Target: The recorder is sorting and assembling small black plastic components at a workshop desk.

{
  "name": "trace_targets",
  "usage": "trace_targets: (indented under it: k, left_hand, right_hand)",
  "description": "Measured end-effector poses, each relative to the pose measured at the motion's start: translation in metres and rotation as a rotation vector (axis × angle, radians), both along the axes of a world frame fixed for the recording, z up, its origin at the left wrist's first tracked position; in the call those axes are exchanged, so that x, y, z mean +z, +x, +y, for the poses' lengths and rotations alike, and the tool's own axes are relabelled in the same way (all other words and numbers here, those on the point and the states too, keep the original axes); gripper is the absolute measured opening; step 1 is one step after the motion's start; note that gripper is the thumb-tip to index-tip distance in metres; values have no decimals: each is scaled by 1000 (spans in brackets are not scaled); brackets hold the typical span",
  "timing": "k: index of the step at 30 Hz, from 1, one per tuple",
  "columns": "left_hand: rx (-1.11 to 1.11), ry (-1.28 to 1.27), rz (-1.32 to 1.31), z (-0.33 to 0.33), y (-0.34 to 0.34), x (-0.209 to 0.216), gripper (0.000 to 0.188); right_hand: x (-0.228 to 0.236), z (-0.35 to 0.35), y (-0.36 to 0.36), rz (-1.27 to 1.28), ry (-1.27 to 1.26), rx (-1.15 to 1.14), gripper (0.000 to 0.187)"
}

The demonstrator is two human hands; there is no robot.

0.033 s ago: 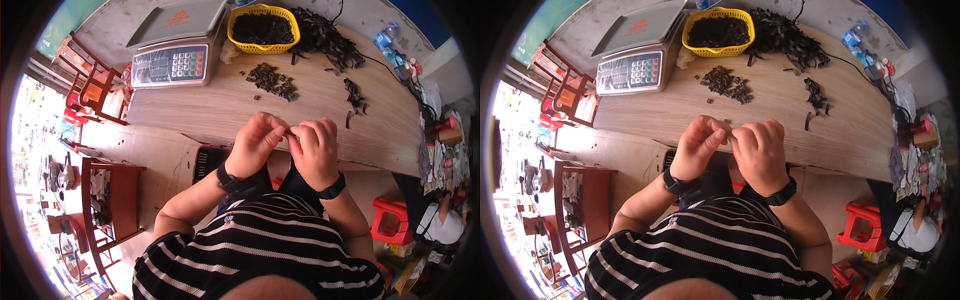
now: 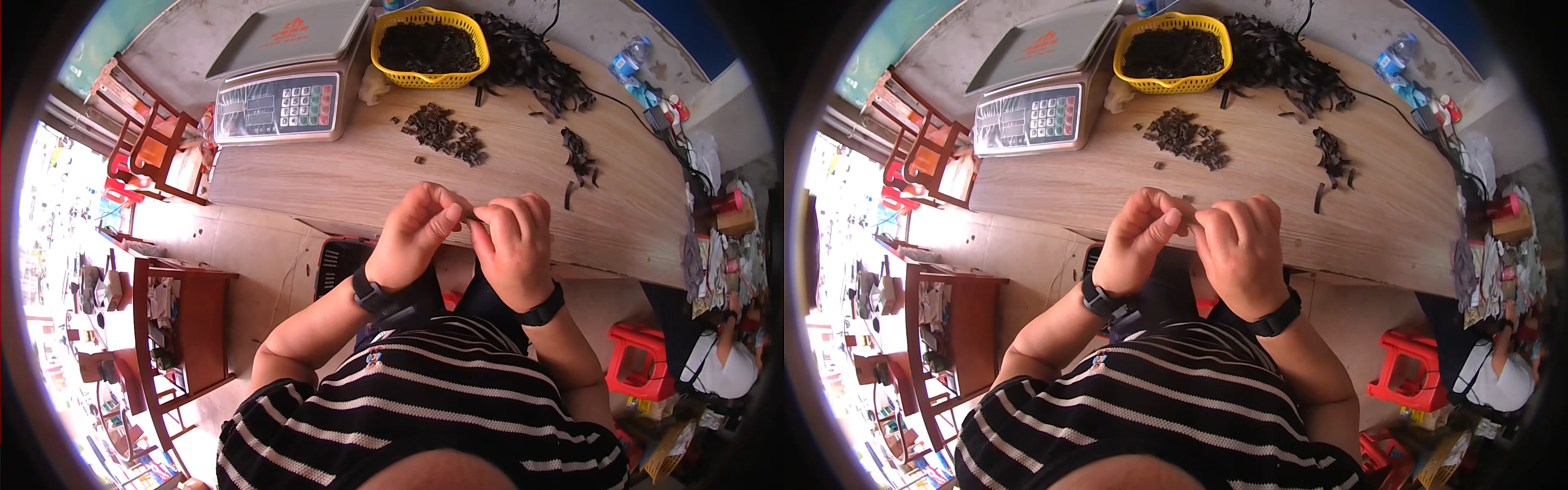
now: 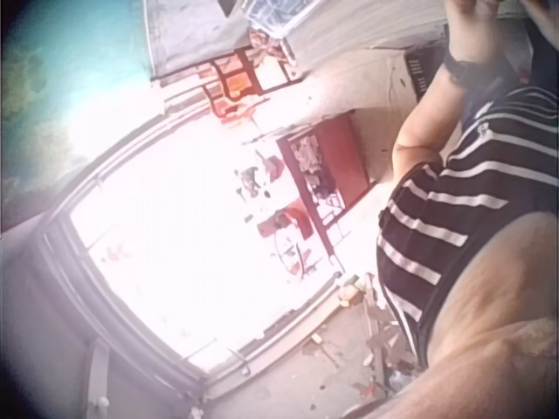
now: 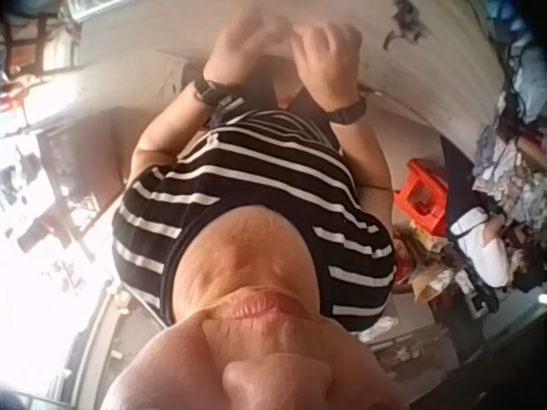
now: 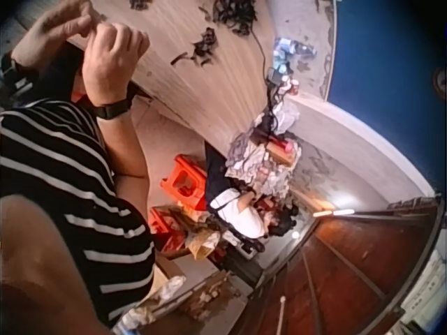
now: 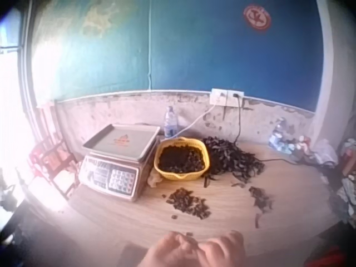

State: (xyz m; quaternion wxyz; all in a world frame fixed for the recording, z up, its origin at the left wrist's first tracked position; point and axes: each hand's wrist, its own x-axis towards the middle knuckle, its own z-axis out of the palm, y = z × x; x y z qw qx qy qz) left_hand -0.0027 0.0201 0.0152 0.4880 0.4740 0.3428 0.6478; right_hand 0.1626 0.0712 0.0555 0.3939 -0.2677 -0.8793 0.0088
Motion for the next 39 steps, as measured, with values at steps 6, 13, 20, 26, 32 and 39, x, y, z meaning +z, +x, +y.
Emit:
trace_targets:
  k: [6, 13, 20, 26, 32, 39]
  left_hand:
    - [-178, -165, -370, 6, -10, -3, 8]
    - [-125, -261, -571, 11, 4, -9, 9]
    - [-110, -226, -349, 13, 2, -9, 10]
    - [-125, -135, -43, 9, -2, 0, 13]
    - [-112, -188, -102, 4, -7, 4, 12]
    - [-59, -113, 26, 3, -10, 2, 8]
  right_hand:
    - [-3, 1, 6, 336, -785, 109, 14]
    - [-6, 1, 3, 133, -142, -36, 15]
    - [-3, -1, 4, 17, -106, 7, 15]
    - [4, 3, 1, 92, -273, -6, 18]
    - [6, 6, 12, 234, -416, -23, 21]
    - [-3, 20, 47, 99, -337, -145, 12]
